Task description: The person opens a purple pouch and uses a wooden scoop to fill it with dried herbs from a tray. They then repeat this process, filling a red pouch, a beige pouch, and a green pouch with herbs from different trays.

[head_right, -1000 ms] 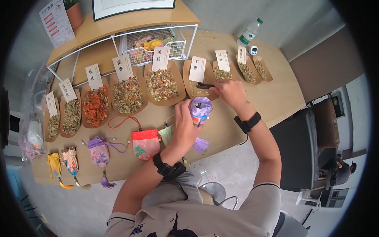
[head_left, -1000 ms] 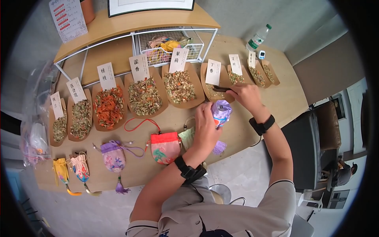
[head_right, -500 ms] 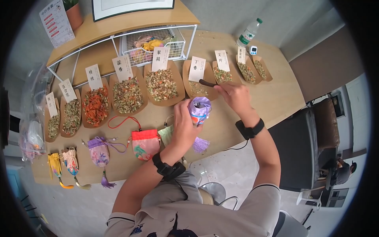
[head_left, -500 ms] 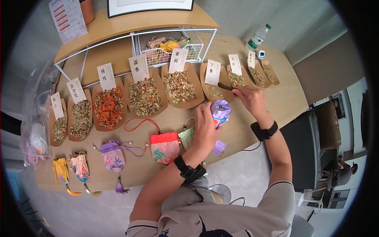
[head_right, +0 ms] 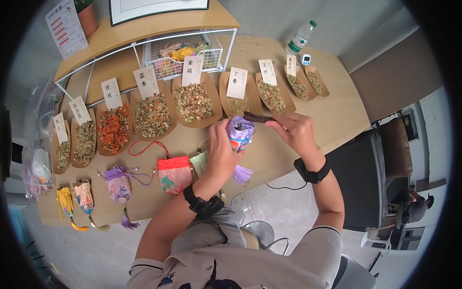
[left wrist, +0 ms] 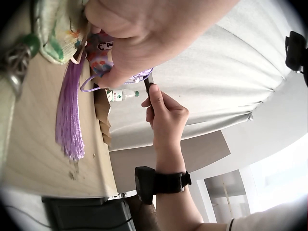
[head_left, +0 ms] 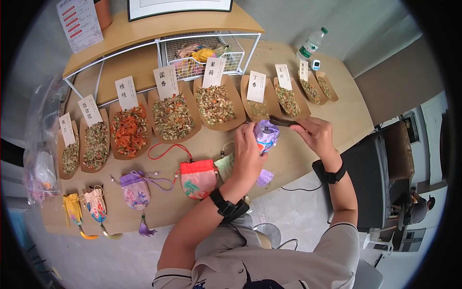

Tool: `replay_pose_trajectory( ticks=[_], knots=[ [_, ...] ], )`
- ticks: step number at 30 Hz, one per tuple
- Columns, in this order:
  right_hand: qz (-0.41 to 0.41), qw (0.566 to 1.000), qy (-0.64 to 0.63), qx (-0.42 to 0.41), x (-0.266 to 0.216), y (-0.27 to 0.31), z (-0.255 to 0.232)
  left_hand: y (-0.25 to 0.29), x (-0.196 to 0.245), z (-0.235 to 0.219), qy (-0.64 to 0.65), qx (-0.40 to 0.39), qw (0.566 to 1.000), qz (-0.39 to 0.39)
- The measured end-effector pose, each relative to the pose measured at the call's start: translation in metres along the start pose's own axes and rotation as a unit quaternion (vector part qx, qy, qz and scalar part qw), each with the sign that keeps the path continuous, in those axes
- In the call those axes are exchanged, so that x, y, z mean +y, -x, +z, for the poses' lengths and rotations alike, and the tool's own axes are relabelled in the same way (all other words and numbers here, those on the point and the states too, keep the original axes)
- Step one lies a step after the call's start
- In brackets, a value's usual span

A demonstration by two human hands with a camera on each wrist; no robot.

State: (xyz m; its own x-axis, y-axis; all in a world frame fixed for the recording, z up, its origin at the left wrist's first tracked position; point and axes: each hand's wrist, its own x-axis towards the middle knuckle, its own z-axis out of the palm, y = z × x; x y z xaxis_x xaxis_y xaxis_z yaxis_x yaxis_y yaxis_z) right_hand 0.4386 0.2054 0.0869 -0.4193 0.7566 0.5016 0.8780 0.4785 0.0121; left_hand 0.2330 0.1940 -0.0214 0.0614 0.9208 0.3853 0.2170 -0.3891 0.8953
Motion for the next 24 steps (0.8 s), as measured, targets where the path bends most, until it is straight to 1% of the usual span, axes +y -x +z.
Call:
replay_pose_trajectory(
  ticks=[5, 8, 10, 14, 17, 20, 24],
  knots=[
    [0.061, 0.998, -0.006, -0.002, 0.017, -0.013, 0.019, 0.0, 0.0, -0.001, -0.005, 0.006, 1.0, 0.002],
    [0.067, 0.998, -0.013, -0.016, 0.028, -0.024, 0.04, 0.0, 0.001, 0.0, -0.013, 0.006, 1.0, 0.004],
    [0.057, 0.998, -0.006, -0.03, 0.034, -0.031, 0.058, 0.0, 0.0, 0.0, -0.013, 0.0, 1.0, 0.002],
    [0.07, 0.996, -0.014, -0.044, 0.026, -0.041, 0.079, 0.0, 0.0, -0.001, -0.024, -0.006, 1.0, -0.004],
    [0.006, 0.999, -0.01, -0.038, 0.031, -0.047, 0.087, -0.001, 0.0, -0.001, -0.022, -0.001, 1.0, 0.001],
    [-0.003, 0.998, -0.005, -0.065, 0.035, -0.046, 0.09, -0.001, 0.002, -0.001, -0.013, -0.003, 1.0, -0.005],
    [-0.018, 0.998, -0.011, -0.056, 0.033, -0.044, 0.088, 0.0, 0.002, 0.0, -0.012, 0.003, 1.0, 0.002]
  ],
)
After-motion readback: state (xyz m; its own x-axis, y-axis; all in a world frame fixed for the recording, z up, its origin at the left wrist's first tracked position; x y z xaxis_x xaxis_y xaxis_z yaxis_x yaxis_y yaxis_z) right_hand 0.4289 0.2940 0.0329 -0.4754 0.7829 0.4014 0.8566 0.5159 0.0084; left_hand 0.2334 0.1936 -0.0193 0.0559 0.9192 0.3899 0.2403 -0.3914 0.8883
